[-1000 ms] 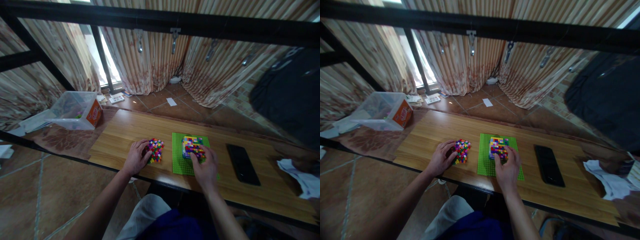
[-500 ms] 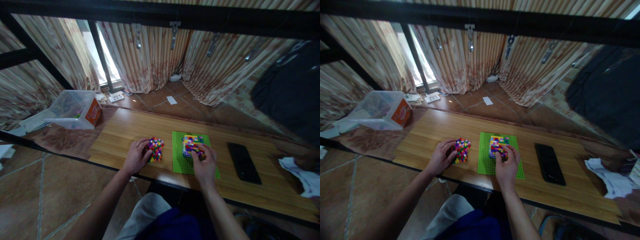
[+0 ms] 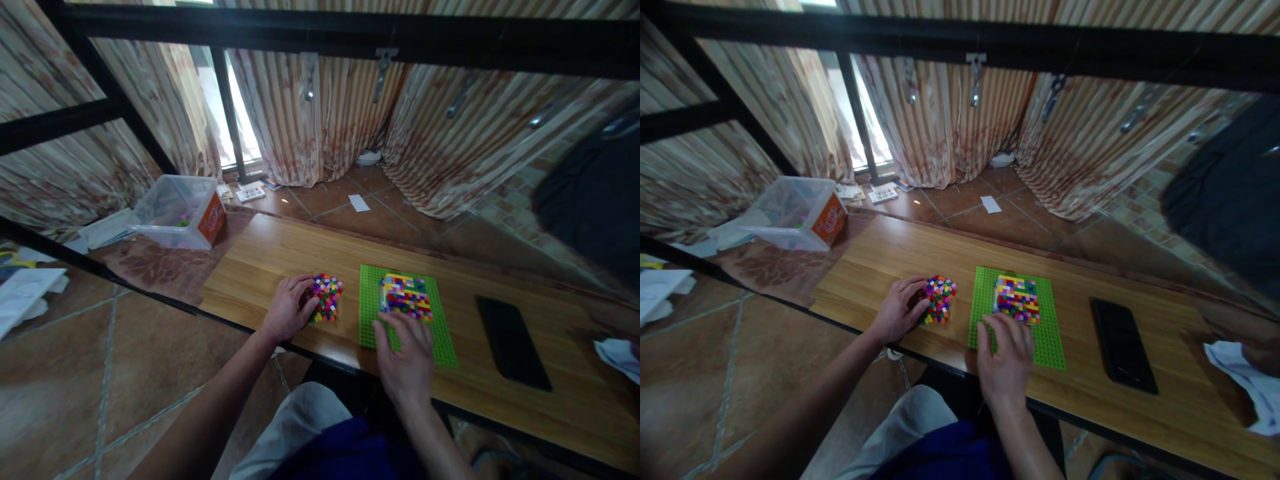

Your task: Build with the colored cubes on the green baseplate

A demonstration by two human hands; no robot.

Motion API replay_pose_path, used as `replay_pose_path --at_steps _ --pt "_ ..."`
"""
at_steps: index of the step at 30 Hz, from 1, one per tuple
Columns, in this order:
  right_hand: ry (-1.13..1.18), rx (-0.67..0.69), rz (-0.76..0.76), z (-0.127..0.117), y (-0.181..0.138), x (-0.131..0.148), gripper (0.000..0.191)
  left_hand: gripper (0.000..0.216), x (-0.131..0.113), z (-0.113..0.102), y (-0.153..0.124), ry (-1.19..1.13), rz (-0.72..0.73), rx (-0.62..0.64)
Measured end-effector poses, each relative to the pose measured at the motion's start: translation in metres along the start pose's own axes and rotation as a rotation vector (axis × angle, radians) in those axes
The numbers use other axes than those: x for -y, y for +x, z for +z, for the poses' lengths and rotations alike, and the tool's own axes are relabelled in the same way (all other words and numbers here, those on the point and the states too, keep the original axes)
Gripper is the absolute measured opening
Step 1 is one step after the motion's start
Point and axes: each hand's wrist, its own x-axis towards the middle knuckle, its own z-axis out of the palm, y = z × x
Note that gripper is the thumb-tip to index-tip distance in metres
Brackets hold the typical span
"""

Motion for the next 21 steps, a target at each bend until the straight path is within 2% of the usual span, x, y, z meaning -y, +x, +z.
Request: replay_pose_path --at_steps 3,6,14,21 --pt "0.029 0.193 -0.023 0.019 -0.012 0.023 0.018 0.033 -0.001 0.0 0.0 0.001 -0.001 -0.002" --pt "-0.019 0.286 0.013 0.037 -0.017 0.037 0.018 0.033 -0.002 0.0 0.0 -0.002 0.007 -0.006" --pt "-0.089 0.294 0.083 0.053 -0.009 0.043 0.01 0.034 0.001 0.001 0.0 -0.009 0.017 -0.016" --pt "0.083 0.285 0.097 0.047 -0.01 0.035 0.018 0.034 0.001 0.001 -0.001 -0.017 0.016 -0.014"
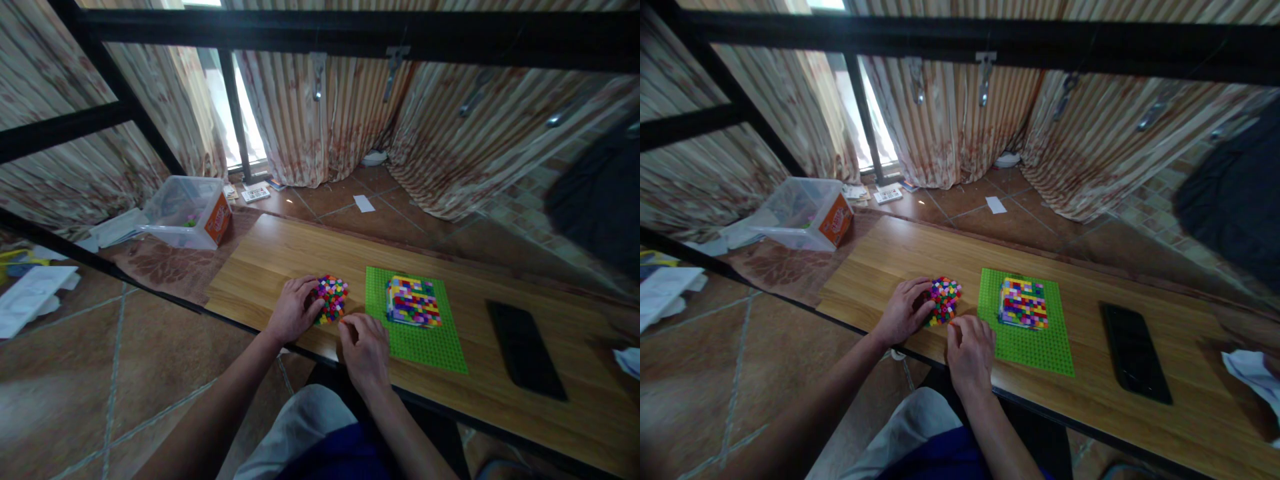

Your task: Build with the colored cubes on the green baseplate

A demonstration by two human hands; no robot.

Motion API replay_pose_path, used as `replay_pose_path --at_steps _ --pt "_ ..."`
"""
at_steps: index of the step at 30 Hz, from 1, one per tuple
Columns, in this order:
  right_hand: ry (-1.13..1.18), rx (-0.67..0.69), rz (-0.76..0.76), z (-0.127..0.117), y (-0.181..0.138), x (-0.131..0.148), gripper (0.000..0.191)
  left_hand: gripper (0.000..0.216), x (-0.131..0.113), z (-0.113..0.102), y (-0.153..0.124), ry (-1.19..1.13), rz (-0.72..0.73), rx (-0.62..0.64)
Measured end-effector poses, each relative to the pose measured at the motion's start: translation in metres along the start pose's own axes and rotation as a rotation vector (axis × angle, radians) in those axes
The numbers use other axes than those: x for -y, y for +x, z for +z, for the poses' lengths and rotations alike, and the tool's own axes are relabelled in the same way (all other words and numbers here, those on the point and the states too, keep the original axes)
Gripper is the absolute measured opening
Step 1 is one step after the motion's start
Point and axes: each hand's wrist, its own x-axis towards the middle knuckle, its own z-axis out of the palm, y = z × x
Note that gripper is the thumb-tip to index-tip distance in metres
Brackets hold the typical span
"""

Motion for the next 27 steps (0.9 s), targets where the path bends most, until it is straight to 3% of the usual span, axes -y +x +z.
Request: replay_pose_path --at_steps 6,10,17,27 --pt "0.276 0.003 0.173 -0.025 -0.002 -0.008 0.02 0.034 0.001 0.0 0.0 0.012 -0.005 0.004" --pt "0.308 -0.053 0.225 -0.046 -0.005 -0.025 0.023 0.035 0.002 0.0 0.0 0.02 -0.006 0.008" --pt "0.112 -0.231 0.18 -0.071 -0.002 -0.063 0.028 0.034 0.001 -0.001 0.002 0.026 0.006 -0.005" --pt "-0.143 -0.304 0.015 -0.068 0.014 -0.074 0.032 0.033 0.001 -0.002 0.002 0.025 0.008 -0.005"
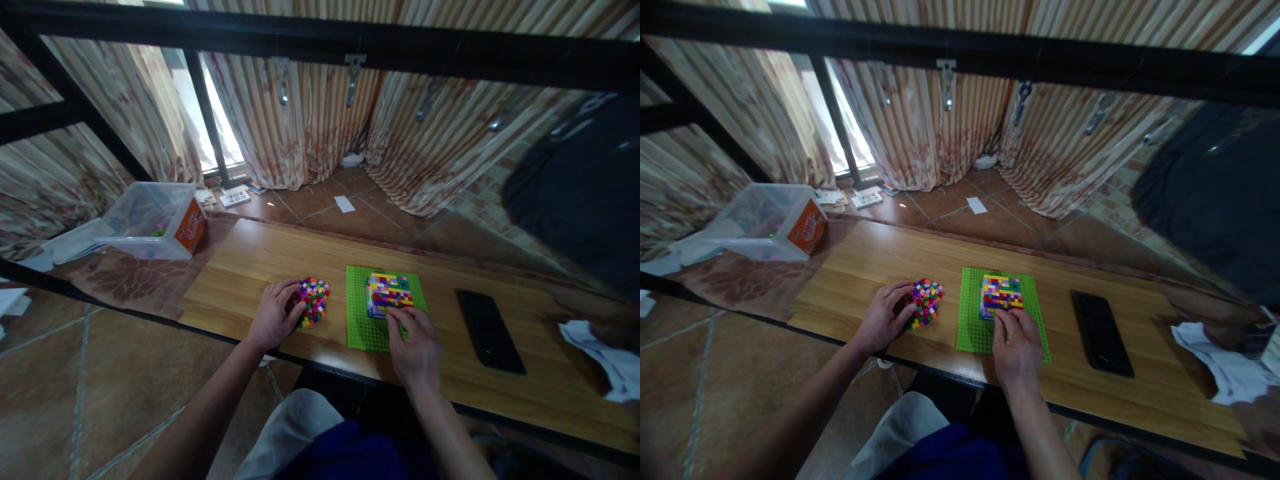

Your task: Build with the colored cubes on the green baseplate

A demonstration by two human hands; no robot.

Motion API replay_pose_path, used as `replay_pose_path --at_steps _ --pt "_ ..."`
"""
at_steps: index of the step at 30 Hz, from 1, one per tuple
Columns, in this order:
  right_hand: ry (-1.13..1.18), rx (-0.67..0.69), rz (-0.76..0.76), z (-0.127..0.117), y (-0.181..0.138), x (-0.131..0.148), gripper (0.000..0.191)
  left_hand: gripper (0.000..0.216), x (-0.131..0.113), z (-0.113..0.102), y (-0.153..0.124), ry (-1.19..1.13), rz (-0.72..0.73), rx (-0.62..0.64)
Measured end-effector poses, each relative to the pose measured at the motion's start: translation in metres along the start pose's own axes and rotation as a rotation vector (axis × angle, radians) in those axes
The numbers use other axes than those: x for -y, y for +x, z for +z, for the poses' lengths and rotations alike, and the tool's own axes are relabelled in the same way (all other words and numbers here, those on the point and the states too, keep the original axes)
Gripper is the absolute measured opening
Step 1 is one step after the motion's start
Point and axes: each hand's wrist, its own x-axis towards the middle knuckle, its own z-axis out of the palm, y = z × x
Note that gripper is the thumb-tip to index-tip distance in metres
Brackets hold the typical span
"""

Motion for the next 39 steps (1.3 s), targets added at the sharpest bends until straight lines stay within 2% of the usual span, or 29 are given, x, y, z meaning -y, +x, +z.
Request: replay_pose_path --at_steps 8,25,39 --pt "0.088 0.007 0.137 0.001 0.002 -0.002 0.028 0.033 0.001 0.001 0.0 -0.015 -0.008 0.017" --pt "-0.06 -0.108 -0.091 0.007 -0.013 -0.01 0.023 0.033 0.0 0.0 0.0 -0.005 0.0 0.014" --pt "-0.037 -0.09 -0.043 0.011 -0.015 -0.012 0.028 0.032 0.0 0.0 0.0 0.009 0.003 0.008"
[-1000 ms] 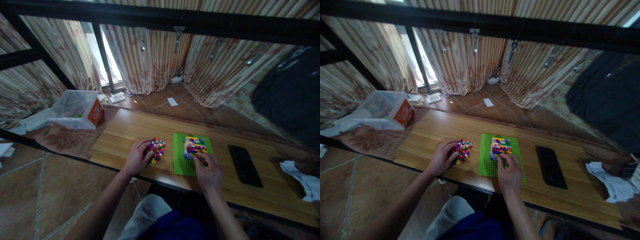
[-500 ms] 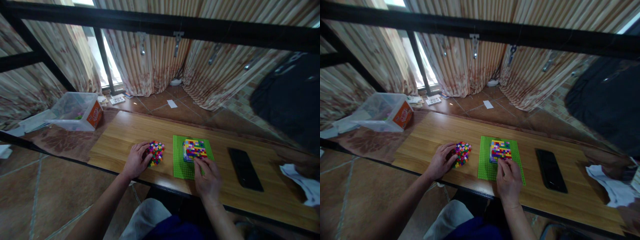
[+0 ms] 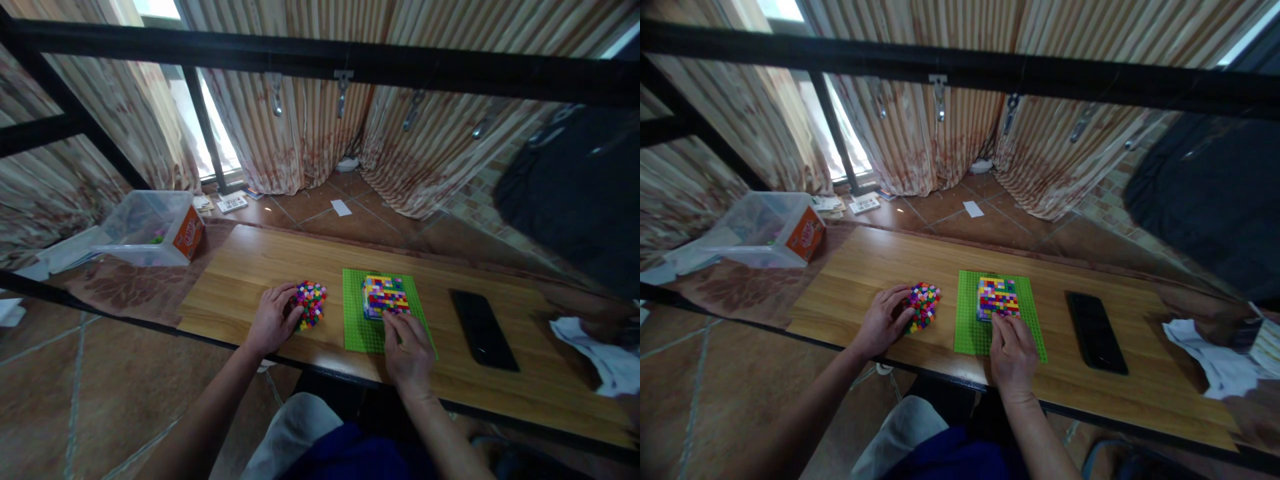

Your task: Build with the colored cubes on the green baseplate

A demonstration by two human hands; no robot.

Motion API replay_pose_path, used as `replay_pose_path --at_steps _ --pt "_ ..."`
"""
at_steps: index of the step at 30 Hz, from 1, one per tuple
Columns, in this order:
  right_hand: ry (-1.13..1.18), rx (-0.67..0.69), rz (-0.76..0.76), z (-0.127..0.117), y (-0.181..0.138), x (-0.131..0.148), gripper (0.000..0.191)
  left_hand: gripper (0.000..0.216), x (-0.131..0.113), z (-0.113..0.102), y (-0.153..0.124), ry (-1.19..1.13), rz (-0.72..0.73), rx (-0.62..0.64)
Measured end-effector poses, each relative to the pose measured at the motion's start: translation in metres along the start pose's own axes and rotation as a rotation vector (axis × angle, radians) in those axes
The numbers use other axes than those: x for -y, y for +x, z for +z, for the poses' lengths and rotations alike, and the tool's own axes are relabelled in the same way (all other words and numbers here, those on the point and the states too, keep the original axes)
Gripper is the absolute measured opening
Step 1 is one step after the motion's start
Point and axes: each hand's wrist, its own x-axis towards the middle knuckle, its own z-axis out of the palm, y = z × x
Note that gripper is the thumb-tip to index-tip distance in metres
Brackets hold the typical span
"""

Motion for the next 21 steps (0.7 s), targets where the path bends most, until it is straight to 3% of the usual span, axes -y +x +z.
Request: replay_pose_path --at_steps 6,11,15,21 --pt "0.041 0.034 0.0 -0.006 0.0 -0.001 0.029 0.031 0.0 0.001 -0.001 -0.001 0.0 -0.013" --pt "0.127 0.012 0.033 -0.013 0.0 0.02 0.028 0.032 -0.001 0.001 -0.002 -0.015 -0.001 -0.023" --pt "0.228 0.157 0.007 -0.001 -0.006 0.05 0.028 0.031 -0.002 0.001 -0.001 -0.038 -0.014 -0.016" --pt "0.234 0.382 -0.041 0.037 -0.009 0.084 0.026 0.036 -0.001 -0.002 -0.004 -0.072 -0.052 -0.046"
